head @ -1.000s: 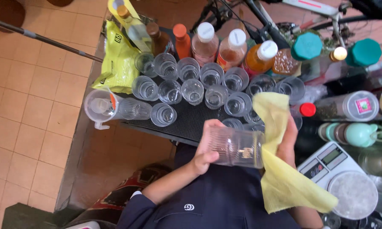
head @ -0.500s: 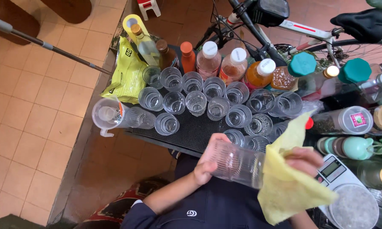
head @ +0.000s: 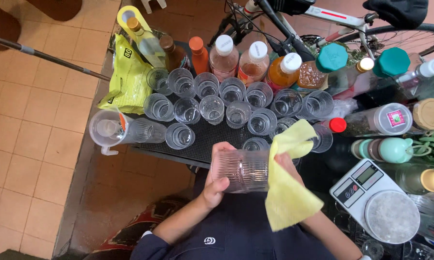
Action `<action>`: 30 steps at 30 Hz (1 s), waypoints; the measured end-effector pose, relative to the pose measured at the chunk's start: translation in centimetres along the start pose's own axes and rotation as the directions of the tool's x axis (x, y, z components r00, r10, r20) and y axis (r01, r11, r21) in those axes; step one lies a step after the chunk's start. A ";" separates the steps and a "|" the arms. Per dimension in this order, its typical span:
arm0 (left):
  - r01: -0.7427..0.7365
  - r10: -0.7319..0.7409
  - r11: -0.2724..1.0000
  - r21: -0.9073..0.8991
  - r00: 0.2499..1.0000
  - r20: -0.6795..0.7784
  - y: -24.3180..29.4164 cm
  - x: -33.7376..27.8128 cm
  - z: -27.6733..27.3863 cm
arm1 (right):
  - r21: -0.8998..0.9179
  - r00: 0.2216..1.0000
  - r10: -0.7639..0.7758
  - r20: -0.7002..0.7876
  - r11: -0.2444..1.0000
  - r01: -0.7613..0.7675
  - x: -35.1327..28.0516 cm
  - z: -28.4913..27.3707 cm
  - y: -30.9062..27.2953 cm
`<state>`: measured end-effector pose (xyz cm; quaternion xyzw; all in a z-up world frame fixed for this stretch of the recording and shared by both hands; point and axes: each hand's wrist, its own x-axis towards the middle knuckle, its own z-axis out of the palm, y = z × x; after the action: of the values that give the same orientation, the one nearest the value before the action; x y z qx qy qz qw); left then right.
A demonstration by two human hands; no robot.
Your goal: The person is wiping and cleaning a ribbed glass with a yellow cloth at a coffee shop counter.
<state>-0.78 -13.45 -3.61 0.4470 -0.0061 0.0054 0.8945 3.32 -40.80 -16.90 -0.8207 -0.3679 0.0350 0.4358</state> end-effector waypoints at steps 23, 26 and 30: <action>-0.059 0.045 0.851 0.522 0.998 0.040 3.3 1.1 0.8 | -0.360 0.985 -0.169 0.044 0.917 0.173 12.4 -7.6 -16.7; -0.097 0.057 0.764 0.638 0.995 0.083 3.5 1.6 1.3 | -0.363 0.997 -0.048 0.063 0.929 0.068 12.0 -7.2 -16.3; -0.078 -0.032 0.648 0.757 0.991 0.129 4.7 2.9 2.3 | -0.193 0.996 0.038 0.083 0.981 -0.021 11.4 -7.0 -13.8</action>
<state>2.02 -12.46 1.57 0.7799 -0.0674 -0.0104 0.6222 6.31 -33.58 0.68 -0.8620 -0.3758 0.0411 0.3377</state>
